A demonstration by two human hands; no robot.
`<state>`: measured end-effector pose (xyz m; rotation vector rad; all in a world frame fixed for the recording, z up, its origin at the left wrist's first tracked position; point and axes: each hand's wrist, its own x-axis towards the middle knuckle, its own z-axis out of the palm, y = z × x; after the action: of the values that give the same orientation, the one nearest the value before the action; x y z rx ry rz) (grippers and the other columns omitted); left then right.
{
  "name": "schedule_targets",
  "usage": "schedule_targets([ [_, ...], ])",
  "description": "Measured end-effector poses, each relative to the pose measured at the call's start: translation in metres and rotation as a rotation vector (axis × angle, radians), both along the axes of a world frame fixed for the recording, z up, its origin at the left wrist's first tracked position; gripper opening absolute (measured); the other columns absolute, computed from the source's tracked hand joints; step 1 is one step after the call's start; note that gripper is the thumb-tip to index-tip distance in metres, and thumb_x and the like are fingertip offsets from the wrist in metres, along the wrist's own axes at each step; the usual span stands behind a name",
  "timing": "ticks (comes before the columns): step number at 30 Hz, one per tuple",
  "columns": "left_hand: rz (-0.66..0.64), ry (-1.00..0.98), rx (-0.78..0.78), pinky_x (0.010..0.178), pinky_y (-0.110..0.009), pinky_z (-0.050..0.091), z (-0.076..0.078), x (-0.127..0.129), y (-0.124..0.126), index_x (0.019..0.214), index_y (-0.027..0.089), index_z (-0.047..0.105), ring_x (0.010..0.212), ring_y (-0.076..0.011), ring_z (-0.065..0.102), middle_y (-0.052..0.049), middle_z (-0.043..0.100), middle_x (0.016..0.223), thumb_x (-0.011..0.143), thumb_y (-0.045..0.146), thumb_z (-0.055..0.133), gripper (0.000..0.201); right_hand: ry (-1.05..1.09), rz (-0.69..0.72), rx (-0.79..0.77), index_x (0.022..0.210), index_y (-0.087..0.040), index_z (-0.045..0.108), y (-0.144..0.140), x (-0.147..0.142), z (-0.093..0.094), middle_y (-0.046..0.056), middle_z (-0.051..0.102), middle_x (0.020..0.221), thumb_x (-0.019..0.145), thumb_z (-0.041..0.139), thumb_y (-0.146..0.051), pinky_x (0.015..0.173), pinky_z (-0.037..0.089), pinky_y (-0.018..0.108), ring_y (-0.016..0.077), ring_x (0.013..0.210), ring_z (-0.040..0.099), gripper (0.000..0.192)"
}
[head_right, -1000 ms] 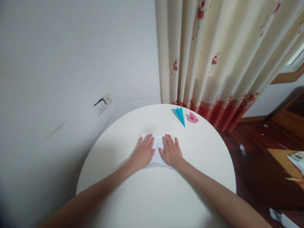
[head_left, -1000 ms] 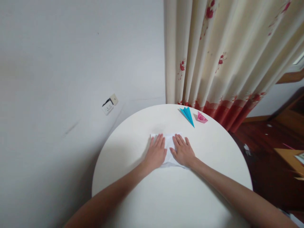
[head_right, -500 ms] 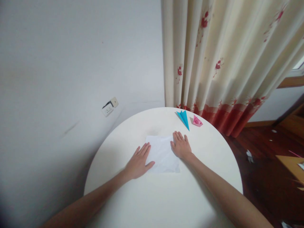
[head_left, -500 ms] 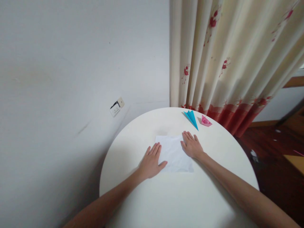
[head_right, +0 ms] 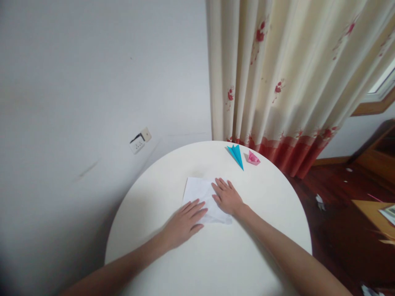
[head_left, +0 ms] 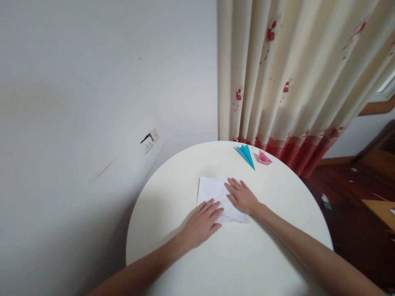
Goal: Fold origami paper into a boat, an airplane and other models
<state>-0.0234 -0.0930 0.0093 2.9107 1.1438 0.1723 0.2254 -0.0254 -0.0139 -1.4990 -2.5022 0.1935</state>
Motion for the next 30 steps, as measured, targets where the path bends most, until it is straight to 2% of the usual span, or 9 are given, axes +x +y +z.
schedule_targets([
  [5, -0.02, 0.024, 0.02, 0.116, -0.036, 0.043, -0.004, -0.004, 0.02, 0.134, 0.022, 0.062, 0.14, -0.0216, 0.051, -0.005, 0.059, 0.145, 0.093, 0.007, 0.055, 0.044, -0.012, -0.067, 0.004, 0.157, -0.019, 0.038, 0.001, -0.002, 0.0, 0.012, 0.023, 0.167, 0.104, 0.036, -0.043, 0.123, 0.016, 0.052, 0.0276, 0.154, 0.021, 0.057],
  [10, 0.051, -0.228, -0.112, 0.104, -0.031, 0.052, 0.016, -0.011, 0.028, 0.125, 0.022, 0.069, 0.116, -0.0172, 0.07, -0.004, 0.071, 0.129, 0.092, 0.007, 0.05, 0.041, 0.006, -0.176, -0.044, 0.156, -0.023, 0.038, 0.012, 0.016, 0.001, 0.009, 0.024, 0.167, 0.104, 0.035, -0.044, 0.122, 0.015, 0.056, 0.029, 0.155, 0.019, 0.056],
  [13, 0.216, -0.466, -0.257, 0.085, -0.032, 0.058, 0.044, -0.024, 0.033, 0.104, 0.019, 0.075, 0.091, -0.0205, 0.075, -0.005, 0.08, 0.103, 0.099, 0.027, 0.046, 0.031, 0.043, -0.26, -0.023, 0.153, -0.019, 0.043, 0.019, 0.033, 0.001, 0.011, 0.031, 0.165, 0.105, 0.034, -0.039, 0.121, 0.019, 0.053, 0.0286, 0.153, 0.024, 0.053],
  [16, 0.515, -0.732, -0.445, 0.058, -0.029, 0.053, 0.073, -0.046, 0.049, 0.072, 0.014, 0.069, 0.059, -0.0206, 0.067, -0.005, 0.072, 0.066, 0.095, 0.053, 0.05, 0.049, 0.102, -0.343, 0.042, 0.142, -0.016, 0.054, 0.023, 0.045, 0.001, 0.015, 0.042, 0.159, 0.105, 0.034, -0.035, 0.119, 0.026, 0.048, 0.0277, 0.149, 0.033, 0.047],
  [19, 0.667, -1.0, -0.671, 0.062, -0.032, 0.054, 0.09, -0.074, 0.074, 0.086, 0.012, 0.07, 0.062, -0.0208, 0.067, -0.007, 0.074, 0.076, 0.084, 0.06, 0.061, 0.049, 0.117, -0.353, 0.061, 0.135, -0.016, 0.059, 0.022, 0.047, 0.001, 0.015, 0.046, 0.156, 0.103, 0.038, -0.032, 0.118, 0.029, 0.047, 0.0276, 0.147, 0.036, 0.041],
  [21, 0.735, -0.999, -0.706, 0.066, -0.034, 0.056, 0.088, -0.094, 0.092, 0.093, 0.012, 0.069, 0.067, -0.0231, 0.069, -0.009, 0.075, 0.082, 0.08, 0.061, 0.063, 0.051, 0.118, -0.35, 0.061, 0.134, -0.017, 0.059, 0.021, 0.046, 0.002, 0.015, 0.045, 0.156, 0.101, 0.041, -0.03, 0.118, 0.028, 0.048, 0.0283, 0.147, 0.036, 0.04],
  [24, 0.883, -0.623, -0.43, 0.066, -0.034, 0.055, 0.073, -0.119, 0.113, 0.09, 0.013, 0.07, 0.076, -0.0277, 0.072, -0.011, 0.075, 0.082, 0.085, 0.056, 0.052, 0.047, 0.125, -0.347, 0.064, 0.136, -0.017, 0.059, 0.018, 0.044, 0.003, 0.015, 0.046, 0.156, 0.1, 0.043, -0.029, 0.118, 0.028, 0.048, 0.028, 0.147, 0.036, 0.041],
  [27, 0.924, -0.479, -0.302, 0.081, -0.04, 0.055, 0.054, -0.135, 0.123, 0.101, 0.01, 0.071, 0.095, -0.0356, 0.071, -0.014, 0.076, 0.089, 0.076, 0.045, 0.062, 0.045, 0.134, -0.345, 0.07, 0.135, -0.016, 0.059, 0.017, 0.044, 0.004, 0.015, 0.047, 0.155, 0.1, 0.043, -0.027, 0.118, 0.028, 0.047, 0.0274, 0.147, 0.036, 0.041],
  [30, 0.918, -0.417, -0.125, 0.105, -0.05, 0.044, 0.034, -0.13, 0.131, 0.128, 0.0, 0.059, 0.129, -0.0419, 0.055, -0.025, 0.067, 0.124, 0.076, 0.037, 0.059, 0.064, 0.141, -0.347, 0.075, 0.134, -0.016, 0.06, 0.017, 0.042, 0.006, 0.015, 0.048, 0.154, 0.098, 0.044, -0.025, 0.118, 0.029, 0.047, 0.0282, 0.146, 0.037, 0.039],
])
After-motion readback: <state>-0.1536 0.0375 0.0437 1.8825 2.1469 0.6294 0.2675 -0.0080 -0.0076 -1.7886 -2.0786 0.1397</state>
